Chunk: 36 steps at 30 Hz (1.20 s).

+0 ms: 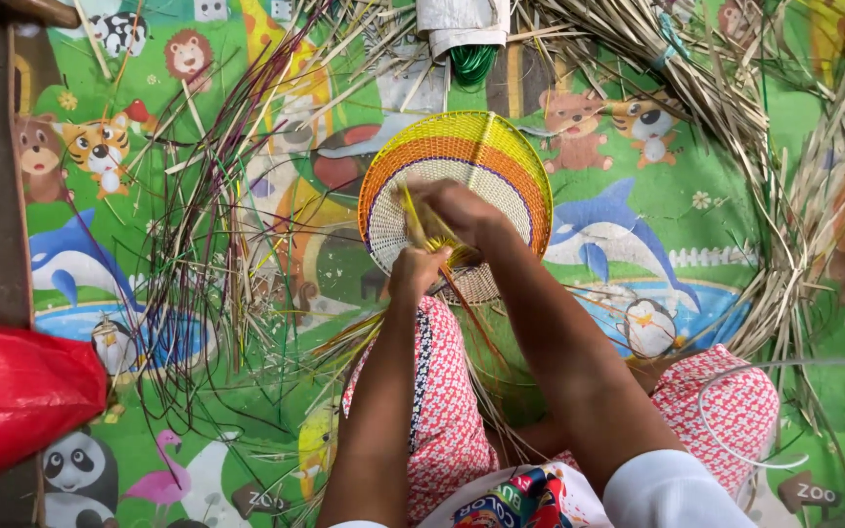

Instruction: Weaving colored strands into a circular fan-shaped frame to create a patterned object.

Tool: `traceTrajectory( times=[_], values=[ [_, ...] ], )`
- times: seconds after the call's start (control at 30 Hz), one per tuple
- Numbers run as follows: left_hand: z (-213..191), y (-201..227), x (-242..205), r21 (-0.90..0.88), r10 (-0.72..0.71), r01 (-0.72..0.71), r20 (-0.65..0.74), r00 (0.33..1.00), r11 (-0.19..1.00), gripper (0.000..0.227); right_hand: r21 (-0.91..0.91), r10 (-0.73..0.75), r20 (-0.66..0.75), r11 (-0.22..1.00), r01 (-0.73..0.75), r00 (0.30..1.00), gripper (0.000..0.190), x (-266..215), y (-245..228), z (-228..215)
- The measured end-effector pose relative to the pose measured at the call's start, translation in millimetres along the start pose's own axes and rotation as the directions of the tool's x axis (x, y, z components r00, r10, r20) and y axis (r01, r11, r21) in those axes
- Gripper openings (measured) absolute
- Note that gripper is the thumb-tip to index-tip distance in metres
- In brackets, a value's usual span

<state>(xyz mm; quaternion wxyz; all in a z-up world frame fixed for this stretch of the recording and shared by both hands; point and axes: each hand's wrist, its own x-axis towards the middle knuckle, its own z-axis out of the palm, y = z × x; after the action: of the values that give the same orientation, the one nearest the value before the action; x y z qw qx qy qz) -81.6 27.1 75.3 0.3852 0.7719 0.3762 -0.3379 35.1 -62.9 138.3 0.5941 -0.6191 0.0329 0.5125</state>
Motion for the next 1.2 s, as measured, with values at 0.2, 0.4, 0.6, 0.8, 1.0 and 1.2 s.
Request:
traceTrajectory(
  times=[0.2, 0.4, 0.6, 0.8, 1.0, 1.2],
  values=[
    [9.6, -6.9, 13.0, -0.061, -0.023, 0.020, -0.047, 0.999, 0.998, 0.070, -0.146, -0.064, -0.499, 0.989, -0.011, 0.864, 0.075, -6.1, 63.9, -47.6],
    [28.6, -16.9, 37.1, -0.057, -0.031, 0.027, -0.065, 0.997, 0.998, 0.073, -0.731, -0.107, -0.603, 0.471, -0.493, 0.791, 0.076, -27.1, 136.9, -40.3],
    [20.5, -14.7, 26.6, -0.058, 0.011, -0.016, -0.082, 0.997, 0.998, 0.057, -0.815, -0.050, -0.549, 0.251, -0.522, 0.834, 0.061, -20.1, 124.0, -50.8],
    [27.5, -25.5, 45.4, -0.099, 0.044, -0.053, -0.091, 0.995, 0.994, 0.047, -0.631, 0.125, -0.568, 0.567, -0.529, 0.813, 0.057, 9.5, 140.5, -63.4],
    [21.3, -31.8, 57.9, -0.090, 0.077, -0.080, -0.038, 0.996, 0.993, 0.069, -0.792, 0.082, -0.502, 0.355, -0.496, 0.861, 0.038, -18.6, 76.7, -3.7],
    [-4.4, -51.3, 70.6, -0.107, 0.095, -0.079, 0.148, 0.984, 0.991, 0.058, -0.988, -0.056, -0.155, -0.017, -0.156, 0.986, 0.024, -2.2, 128.6, 69.7]
  ],
)
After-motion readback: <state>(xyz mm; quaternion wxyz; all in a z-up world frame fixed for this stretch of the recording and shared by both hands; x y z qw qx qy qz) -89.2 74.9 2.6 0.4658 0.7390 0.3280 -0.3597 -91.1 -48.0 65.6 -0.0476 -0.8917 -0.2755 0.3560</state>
